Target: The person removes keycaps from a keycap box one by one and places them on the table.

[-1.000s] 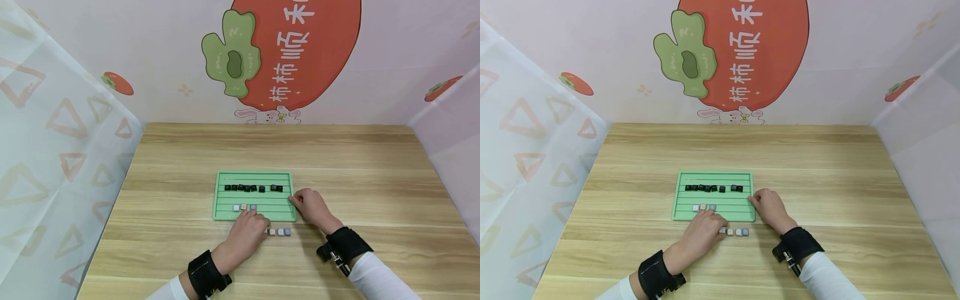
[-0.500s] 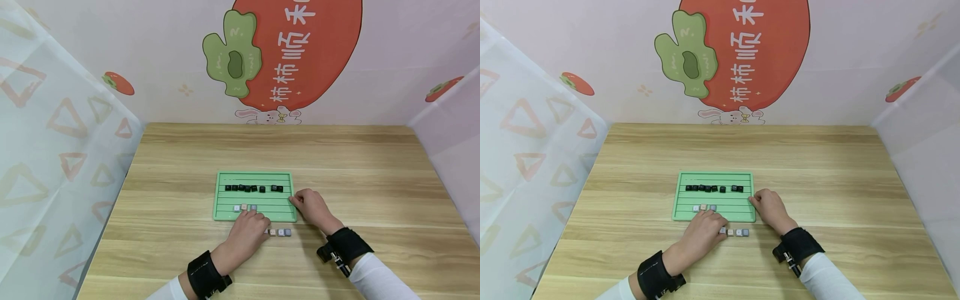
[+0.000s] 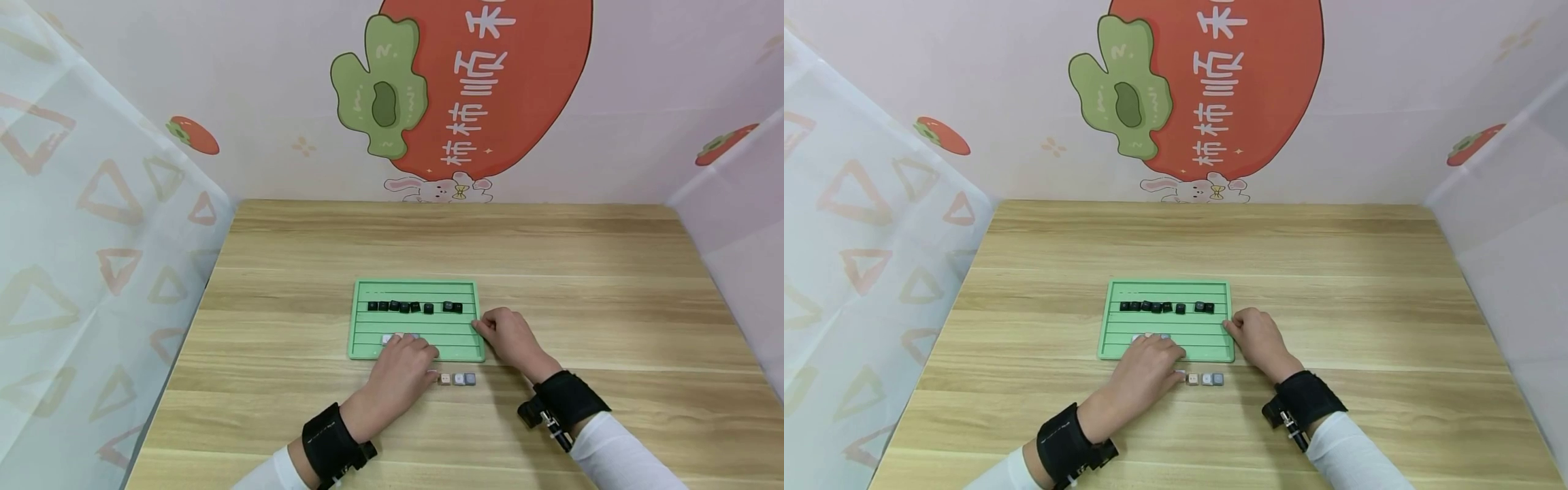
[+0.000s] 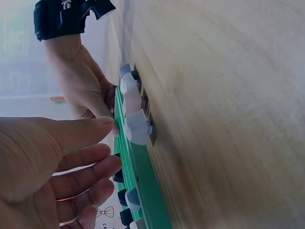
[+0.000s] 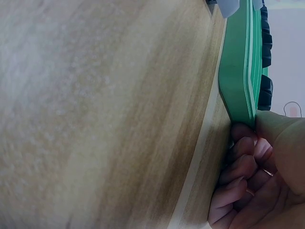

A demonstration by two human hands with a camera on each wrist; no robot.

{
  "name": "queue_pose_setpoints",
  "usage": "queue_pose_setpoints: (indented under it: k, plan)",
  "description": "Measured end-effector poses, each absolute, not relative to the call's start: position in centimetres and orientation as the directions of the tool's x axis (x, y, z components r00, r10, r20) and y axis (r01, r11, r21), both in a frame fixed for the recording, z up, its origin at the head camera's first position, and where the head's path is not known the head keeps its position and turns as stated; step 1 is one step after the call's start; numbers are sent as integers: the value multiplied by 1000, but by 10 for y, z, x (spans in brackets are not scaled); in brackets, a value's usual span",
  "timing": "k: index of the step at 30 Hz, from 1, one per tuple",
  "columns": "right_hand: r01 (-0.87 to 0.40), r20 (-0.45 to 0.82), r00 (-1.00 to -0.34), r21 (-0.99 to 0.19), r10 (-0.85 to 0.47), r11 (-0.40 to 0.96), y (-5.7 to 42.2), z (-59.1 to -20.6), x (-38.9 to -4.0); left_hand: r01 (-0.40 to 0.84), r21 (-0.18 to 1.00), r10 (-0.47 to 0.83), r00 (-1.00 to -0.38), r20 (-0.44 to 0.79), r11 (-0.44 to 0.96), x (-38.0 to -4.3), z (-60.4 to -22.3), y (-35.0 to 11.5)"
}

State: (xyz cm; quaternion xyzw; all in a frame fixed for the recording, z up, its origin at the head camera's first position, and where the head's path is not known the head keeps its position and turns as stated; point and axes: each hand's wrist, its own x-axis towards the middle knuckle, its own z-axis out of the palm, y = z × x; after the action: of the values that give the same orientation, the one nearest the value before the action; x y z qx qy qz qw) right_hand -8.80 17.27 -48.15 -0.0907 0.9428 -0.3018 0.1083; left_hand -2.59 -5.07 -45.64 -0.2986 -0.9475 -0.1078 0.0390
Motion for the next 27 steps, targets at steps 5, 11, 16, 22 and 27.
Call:
queue_pose_setpoints:
  k: [5, 11, 16, 22, 27]
  plan:
    - [-101, -155, -960, -587, -234, 803, 173, -481, -88, 560, 199, 541, -828, 144, 804, -29, -454, -54]
    - [-83, -166, -961, -588, -221, 804, 173, -480, -88, 553, 207, 530, -833, 158, 807, -32, -450, -57]
    - [-75, -176, -961, -582, -215, 810, 172, -480, -88, 540, 196, 513, -841, 173, 819, -35, -452, -59]
    - [-79, -171, -961, -586, -219, 806, 171, -480, -88, 523, 198, 490, -850, 196, 829, -39, -454, -63]
    - [-80, -172, -960, -588, -221, 805, 172, -480, -88, 515, 188, 481, -853, 202, 836, -41, -452, -65]
